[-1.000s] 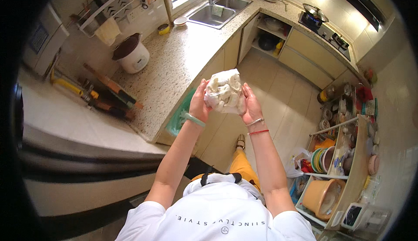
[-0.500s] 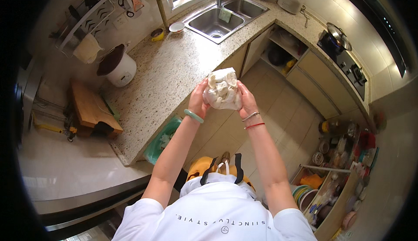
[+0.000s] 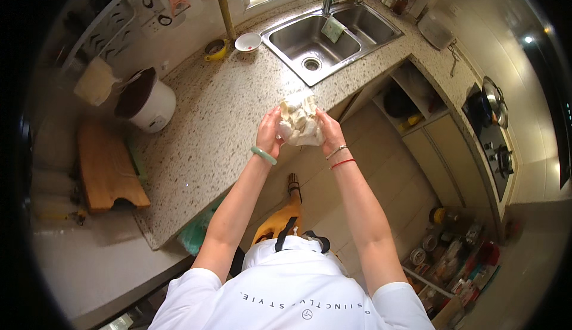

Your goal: The person washes a small white bowl and a black wok in the kitchen sink using running water. They then place the wok on the gas stove, turn on the burner, and cover it with a lid. Finally, the person opens the refrigerator drawer and retrieves a plastic bag containing frozen food items.

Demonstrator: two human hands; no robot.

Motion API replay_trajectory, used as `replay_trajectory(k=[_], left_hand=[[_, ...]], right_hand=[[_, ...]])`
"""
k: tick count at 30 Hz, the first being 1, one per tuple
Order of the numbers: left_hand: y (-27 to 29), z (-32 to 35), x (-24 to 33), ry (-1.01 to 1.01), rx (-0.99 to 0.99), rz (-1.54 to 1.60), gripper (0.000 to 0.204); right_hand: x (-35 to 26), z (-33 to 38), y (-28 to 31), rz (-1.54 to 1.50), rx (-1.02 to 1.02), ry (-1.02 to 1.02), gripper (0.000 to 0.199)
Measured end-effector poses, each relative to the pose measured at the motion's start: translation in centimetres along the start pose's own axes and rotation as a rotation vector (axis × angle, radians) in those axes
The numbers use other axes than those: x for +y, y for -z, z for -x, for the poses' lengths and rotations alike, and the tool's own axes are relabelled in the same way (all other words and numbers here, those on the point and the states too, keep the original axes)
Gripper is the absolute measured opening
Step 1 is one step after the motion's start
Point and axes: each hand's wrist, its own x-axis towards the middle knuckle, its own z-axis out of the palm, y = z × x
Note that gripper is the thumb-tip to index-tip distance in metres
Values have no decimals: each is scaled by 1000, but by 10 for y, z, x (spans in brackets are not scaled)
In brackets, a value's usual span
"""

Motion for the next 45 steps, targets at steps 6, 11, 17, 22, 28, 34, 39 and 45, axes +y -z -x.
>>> replay_trajectory(k=[6, 11, 17, 22, 28, 34, 39, 45], left_hand=[[-14, -90, -4, 14, 113, 62, 36], [1, -154, -19, -14, 186, 47, 38], [5, -182, -26, -68, 264, 70, 36], [5, -189, -33, -107, 295, 72, 38], [-8, -181, -28, -99, 367, -63, 44], [-35, -138, -9, -244, 529, 128, 49], [-70, -98, 0, -443, 447, 469, 53], [-84, -54, 2, -550, 283, 777, 52]], right_hand=[[-14, -99, 15, 129, 14, -38, 44], [-16, -157, 13, 258, 72, -25, 39], [-13, -198, 23, 270, -7, -77, 41], [-24, -200, 11, 290, 19, -98, 41], [-23, -214, 25, 301, -58, -115, 39], [-54, -187, 15, 325, 32, -147, 47], [-75, -153, -4, -89, -168, -151, 49], [-79, -94, -46, -329, -393, -259, 51]])
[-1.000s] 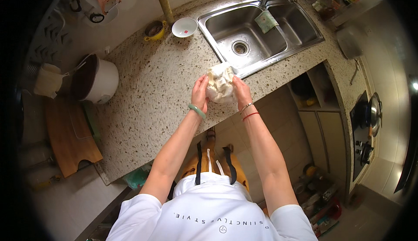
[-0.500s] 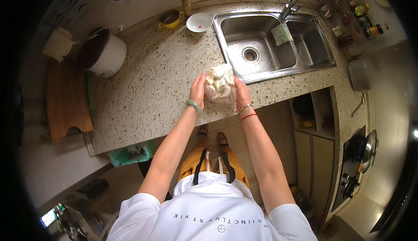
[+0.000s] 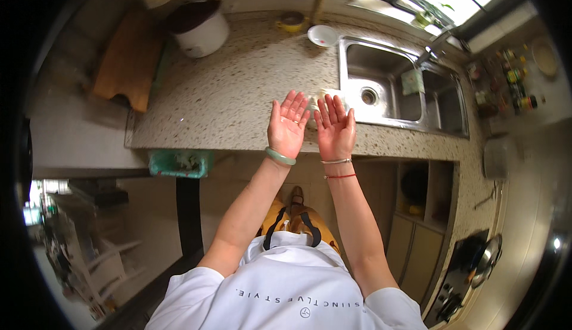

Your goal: The person washes a small white bowl and a black wok in the kitchen sink using running water. They then place the wok on the gas stove, turn on the burner, and cover it with a lid. Finally, the person opens the refrigerator drawer and retrieves a plastic bag containing frozen food items.

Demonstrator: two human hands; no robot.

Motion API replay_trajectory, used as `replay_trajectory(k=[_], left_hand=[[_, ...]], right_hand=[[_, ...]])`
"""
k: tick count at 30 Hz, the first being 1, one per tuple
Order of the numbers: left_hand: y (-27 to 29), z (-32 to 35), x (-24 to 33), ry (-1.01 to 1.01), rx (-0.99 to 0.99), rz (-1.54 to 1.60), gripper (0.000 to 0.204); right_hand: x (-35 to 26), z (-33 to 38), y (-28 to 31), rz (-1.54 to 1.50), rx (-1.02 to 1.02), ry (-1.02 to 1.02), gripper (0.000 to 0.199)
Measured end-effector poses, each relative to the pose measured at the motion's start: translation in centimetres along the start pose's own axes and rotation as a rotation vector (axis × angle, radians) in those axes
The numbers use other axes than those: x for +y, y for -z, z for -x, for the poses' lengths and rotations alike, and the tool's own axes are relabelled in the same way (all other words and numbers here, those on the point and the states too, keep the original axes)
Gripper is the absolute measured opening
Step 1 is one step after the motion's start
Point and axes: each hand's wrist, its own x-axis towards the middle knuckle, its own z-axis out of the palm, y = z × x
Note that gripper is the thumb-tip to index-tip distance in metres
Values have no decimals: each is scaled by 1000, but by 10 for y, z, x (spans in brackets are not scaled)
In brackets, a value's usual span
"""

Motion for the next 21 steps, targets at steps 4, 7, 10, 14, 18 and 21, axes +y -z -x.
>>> replay_trajectory(k=[4, 7, 10, 14, 18, 21], left_hand=[[20, 29, 46, -129, 17, 40, 50], [38, 58, 96, -253, 64, 72, 52], [68, 100, 157, -420, 123, 91, 53], [113, 162, 253, -651, 234, 120, 54], [164, 245, 343, -838, 297, 147, 54], [207, 297, 405, -938, 366, 160, 55]], right_hand=[[44, 18, -32, -7, -65, -115, 51], [97, 29, -54, 12, -131, -232, 50], [167, 56, -82, 57, -215, -378, 50], [276, 100, -130, 169, -283, -574, 49], [390, 168, -167, 166, -377, -760, 49], [475, 217, -189, 150, -368, -899, 47]])
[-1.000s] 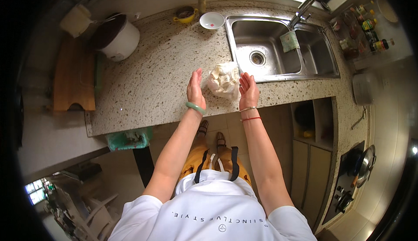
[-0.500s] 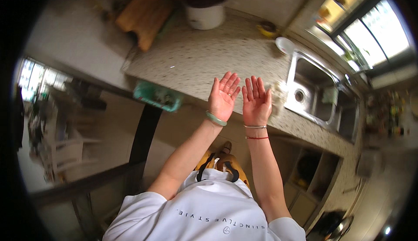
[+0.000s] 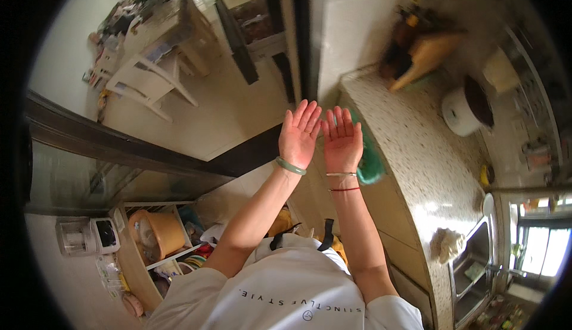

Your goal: The person washes a small white bowl and a black wok in the kitchen sink using running water. They then place the wok on the gas stove, turn on the burner, and cover it with a lid. Finally, the person opens the refrigerator drawer and retrieves a plastic bag containing frozen food items.

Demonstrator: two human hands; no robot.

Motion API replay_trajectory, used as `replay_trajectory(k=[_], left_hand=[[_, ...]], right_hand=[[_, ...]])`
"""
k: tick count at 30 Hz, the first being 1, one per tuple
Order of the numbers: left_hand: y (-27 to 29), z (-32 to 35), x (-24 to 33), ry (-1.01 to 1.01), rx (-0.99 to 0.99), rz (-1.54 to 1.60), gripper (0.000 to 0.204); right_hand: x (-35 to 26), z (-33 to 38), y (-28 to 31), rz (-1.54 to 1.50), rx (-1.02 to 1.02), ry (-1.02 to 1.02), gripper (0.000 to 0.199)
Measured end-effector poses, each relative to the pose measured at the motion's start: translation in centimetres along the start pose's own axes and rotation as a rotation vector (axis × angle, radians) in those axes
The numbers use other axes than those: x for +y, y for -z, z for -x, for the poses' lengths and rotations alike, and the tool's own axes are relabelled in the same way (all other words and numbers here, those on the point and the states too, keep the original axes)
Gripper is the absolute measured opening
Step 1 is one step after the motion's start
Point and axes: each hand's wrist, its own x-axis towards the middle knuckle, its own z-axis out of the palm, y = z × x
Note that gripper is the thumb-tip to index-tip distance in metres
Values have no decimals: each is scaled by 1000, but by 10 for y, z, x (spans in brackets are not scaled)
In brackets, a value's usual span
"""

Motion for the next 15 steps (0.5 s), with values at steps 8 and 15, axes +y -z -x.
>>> replay_trajectory(k=[8, 15], left_hand=[[69, -78, 164, -146, 91, -3, 53], [101, -157, 237, -213, 130, 8, 52]], right_hand=[[165, -92, -75, -15, -12, -176, 43], [244, -176, -113, 19, -33, -268, 41]])
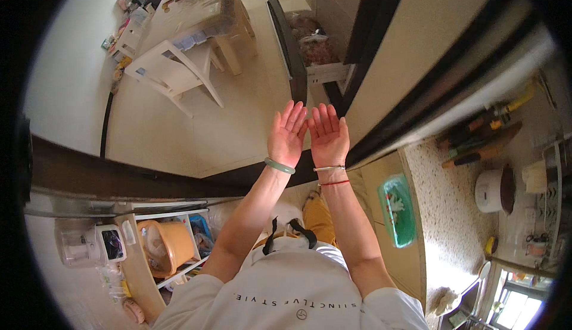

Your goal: The person washes a small white bowl and a black wok in the kitchen sink using running water. They then place the wok on the gas stove, turn on the burner, and cover it with a lid. Finally, the person opens the refrigerator drawer and retrieves a plastic bag containing frozen food items.

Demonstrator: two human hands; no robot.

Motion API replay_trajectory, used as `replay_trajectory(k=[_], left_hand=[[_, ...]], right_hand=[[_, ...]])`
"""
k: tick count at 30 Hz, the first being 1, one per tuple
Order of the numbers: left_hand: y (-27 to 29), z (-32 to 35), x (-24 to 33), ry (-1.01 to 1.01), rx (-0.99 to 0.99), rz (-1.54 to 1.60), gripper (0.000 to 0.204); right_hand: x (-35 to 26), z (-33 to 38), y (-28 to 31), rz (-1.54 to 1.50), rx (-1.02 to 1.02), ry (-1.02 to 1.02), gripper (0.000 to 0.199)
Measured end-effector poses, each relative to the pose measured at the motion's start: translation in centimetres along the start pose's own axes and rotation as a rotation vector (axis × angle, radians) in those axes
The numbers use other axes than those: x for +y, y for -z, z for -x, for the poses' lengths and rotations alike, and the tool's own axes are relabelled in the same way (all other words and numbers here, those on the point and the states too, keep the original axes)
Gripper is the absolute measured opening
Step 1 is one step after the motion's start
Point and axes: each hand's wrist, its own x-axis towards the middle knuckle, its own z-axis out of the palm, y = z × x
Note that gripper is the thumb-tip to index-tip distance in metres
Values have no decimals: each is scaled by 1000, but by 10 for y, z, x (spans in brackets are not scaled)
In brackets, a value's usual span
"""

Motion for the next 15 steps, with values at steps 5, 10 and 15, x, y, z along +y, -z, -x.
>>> replay_trajectory(k=[5, 10, 15], left_hand=[[7, -85, 28, -28, 41, -8, 51], [13, -186, 59, -55, 99, -13, 45], [8, -272, 81, -73, 101, 2, 42]], right_hand=[[28, -89, -18, 12, -28, -43, 40], [52, -189, -55, 26, 55, -121, 39], [67, -284, -75, 47, 84, -142, 37]])
